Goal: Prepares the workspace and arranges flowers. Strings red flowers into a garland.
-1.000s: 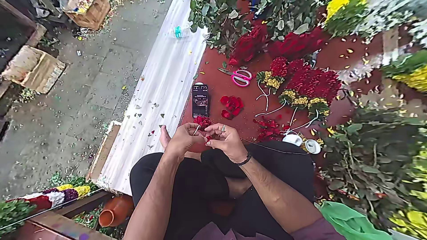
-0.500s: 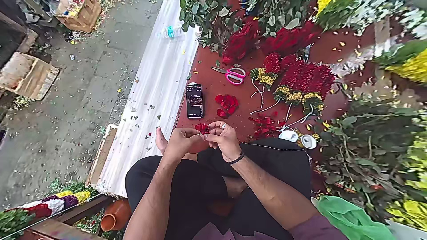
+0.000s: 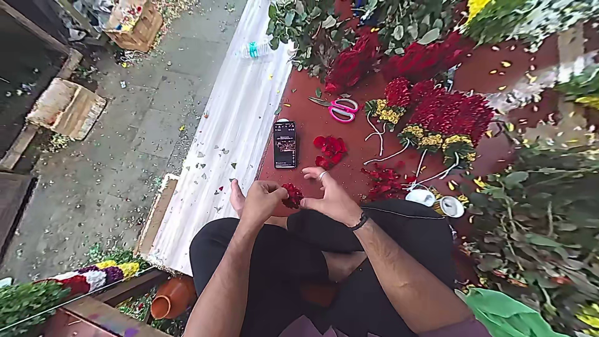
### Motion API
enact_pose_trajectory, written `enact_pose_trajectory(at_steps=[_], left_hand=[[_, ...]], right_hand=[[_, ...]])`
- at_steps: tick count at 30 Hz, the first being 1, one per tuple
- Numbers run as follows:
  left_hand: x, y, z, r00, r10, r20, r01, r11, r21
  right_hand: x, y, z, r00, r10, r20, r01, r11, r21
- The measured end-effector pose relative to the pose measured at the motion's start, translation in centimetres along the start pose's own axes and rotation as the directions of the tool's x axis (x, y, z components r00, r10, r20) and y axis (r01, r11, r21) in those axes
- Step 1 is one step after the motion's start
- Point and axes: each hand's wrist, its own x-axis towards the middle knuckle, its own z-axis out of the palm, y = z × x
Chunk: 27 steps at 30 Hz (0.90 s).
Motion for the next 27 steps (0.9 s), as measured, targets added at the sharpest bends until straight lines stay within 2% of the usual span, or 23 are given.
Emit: enact_pose_trajectory(at_steps=[2,3,6,8,11,13,14,15,16,17,18,19,21,24,27], left_hand=[[0.0,0.1,-0.2,1.0,-0.023,-0.02,0.024,0.999,0.033],[0.0,0.2,-0.4,0.999,-0.037,-0.03,0.039,0.998,0.054],[0.0,0.0,-0.7,0.997,-0.057,-0.061,0.061,0.996,0.066],[0.1,-0.2,-0.7,0.994,-0.063,-0.091,0.071,0.993,0.091],[0.0,0.1,-0.5,0.993,-0.047,-0.106,0.079,0.945,0.318],[-0.6,0.8,-0.7,0.997,-0.058,0.058,0.025,0.889,0.457],[-0.9,1.1,-1.0,0.977,-0.052,0.209,-0.049,0.891,0.452],[-1.1,1.4,-1.3,0.925,-0.011,0.38,-0.14,0.919,0.369],[-1.2,1.6,-1.6,0.854,0.075,0.515,-0.212,0.954,0.212],[-1.3,1.8,-1.8,0.791,0.191,0.582,-0.246,0.969,0.015],[-1.3,2.1,-1.8,0.771,0.298,0.563,-0.247,0.955,-0.167],[-1.3,2.3,-1.8,0.799,0.363,0.48,-0.242,0.924,-0.295],[-0.9,2.2,-1.4,0.895,0.379,0.233,-0.286,0.891,-0.353],[-0.1,1.0,-0.7,0.961,0.262,-0.085,-0.271,0.954,-0.13],[-0.3,0.2,-0.6,0.979,0.135,-0.154,-0.129,0.991,0.046]], right_hand=[[0.1,0.3,0.4,0.993,0.022,0.115,-0.027,0.999,0.046],[0.1,0.4,0.5,0.993,0.014,0.114,-0.025,0.996,0.089],[0.3,0.4,-0.4,0.998,-0.051,0.047,0.051,0.999,0.006],[0.1,-0.1,-0.9,0.985,-0.102,0.137,0.108,0.994,-0.035],[-0.6,-1.1,-0.4,0.931,-0.224,0.288,0.206,0.974,0.089],[-0.6,-1.7,-0.3,0.92,-0.306,0.245,0.263,0.945,0.192],[-0.3,-1.8,-0.5,0.923,-0.321,0.213,0.275,0.936,0.221],[0.2,-1.4,-0.7,0.925,-0.324,0.199,0.272,0.929,0.251],[0.6,-0.8,-0.9,0.926,-0.315,0.208,0.25,0.925,0.287],[0.8,-0.2,-0.9,0.928,-0.288,0.236,0.2,0.92,0.337],[0.8,0.4,-0.7,0.932,-0.248,0.263,0.126,0.904,0.408],[0.5,0.6,-0.3,0.939,-0.21,0.273,0.056,0.874,0.482],[0.2,0.6,1.1,0.934,-0.231,0.272,0.042,0.828,0.559],[0.1,-0.5,1.9,0.904,-0.323,0.281,0.16,0.864,0.477],[-0.3,-1.1,1.6,0.923,-0.325,0.208,0.213,0.878,0.429]])
